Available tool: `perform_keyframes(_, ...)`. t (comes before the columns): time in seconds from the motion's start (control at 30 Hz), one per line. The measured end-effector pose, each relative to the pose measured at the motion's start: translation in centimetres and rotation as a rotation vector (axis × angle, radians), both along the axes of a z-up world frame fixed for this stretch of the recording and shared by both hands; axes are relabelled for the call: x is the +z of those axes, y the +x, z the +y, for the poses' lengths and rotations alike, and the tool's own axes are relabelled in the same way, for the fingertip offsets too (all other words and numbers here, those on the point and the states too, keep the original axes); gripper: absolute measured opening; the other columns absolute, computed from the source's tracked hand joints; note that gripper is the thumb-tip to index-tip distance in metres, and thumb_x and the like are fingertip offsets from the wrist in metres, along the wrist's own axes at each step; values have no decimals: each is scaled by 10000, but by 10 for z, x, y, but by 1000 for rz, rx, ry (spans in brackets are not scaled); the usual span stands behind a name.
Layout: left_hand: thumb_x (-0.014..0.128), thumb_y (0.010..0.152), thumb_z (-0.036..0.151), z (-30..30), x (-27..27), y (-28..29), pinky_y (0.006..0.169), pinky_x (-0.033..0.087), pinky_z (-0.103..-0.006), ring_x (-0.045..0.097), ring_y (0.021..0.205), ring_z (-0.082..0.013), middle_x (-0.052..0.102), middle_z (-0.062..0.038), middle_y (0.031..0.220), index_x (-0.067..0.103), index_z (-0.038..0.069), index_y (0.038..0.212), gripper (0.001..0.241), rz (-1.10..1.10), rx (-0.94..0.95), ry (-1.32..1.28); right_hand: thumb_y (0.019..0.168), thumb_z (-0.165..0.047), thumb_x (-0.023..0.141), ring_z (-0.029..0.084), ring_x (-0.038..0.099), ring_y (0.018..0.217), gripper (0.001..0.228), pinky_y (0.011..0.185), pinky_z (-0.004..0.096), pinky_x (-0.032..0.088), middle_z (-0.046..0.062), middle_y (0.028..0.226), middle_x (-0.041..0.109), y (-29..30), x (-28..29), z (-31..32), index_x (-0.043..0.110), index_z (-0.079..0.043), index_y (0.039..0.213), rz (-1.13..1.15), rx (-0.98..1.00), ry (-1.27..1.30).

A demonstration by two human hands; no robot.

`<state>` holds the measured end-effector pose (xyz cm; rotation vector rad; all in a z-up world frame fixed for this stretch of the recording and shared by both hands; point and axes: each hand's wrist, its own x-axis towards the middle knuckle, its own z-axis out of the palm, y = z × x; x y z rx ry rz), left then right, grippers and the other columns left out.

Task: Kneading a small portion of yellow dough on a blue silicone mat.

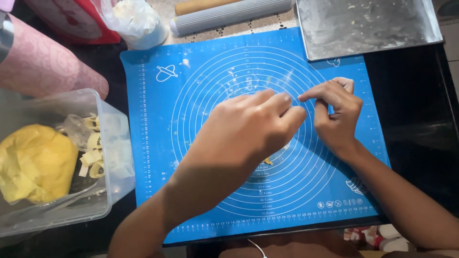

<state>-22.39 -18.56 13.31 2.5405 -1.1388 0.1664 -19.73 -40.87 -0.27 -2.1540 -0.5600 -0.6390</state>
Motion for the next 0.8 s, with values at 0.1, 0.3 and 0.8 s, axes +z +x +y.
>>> perform_keyframes(0.1, 753, 903, -16, -2, -7, 1, 469, 445, -389, 541, 612, -215, 596, -63, 719, 573, 66, 865, 200, 18, -14, 24, 883, 212, 449, 181, 628, 738, 386, 930, 390, 377, 61, 838, 718, 0, 0, 0, 726, -57, 872, -4, 4, 1)
perform_keyframes(0.3, 779, 912, 71, -6, -16, 9, 592, 544, -399, 659, 734, -222, 685, -86, 830, 642, 67, 927, 138, -60, -7, -58, 874, 207, 452, 203, 623, 735, 367, 919, 399, 380, 77, 834, 713, 0, -1, -1, 723, -42, 872, -27, 9, -3)
perform_keyframes(0.8, 895, 735, 81, 167, -81, 166, 535, 539, -410, 716, 720, -325, 716, -99, 783, 677, 91, 813, 232, -716, 996, -132, 896, 223, 482, 197, 631, 744, 380, 931, 401, 382, 77, 851, 724, -1, -7, -1, 741, -55, 883, -34, 26, 45)
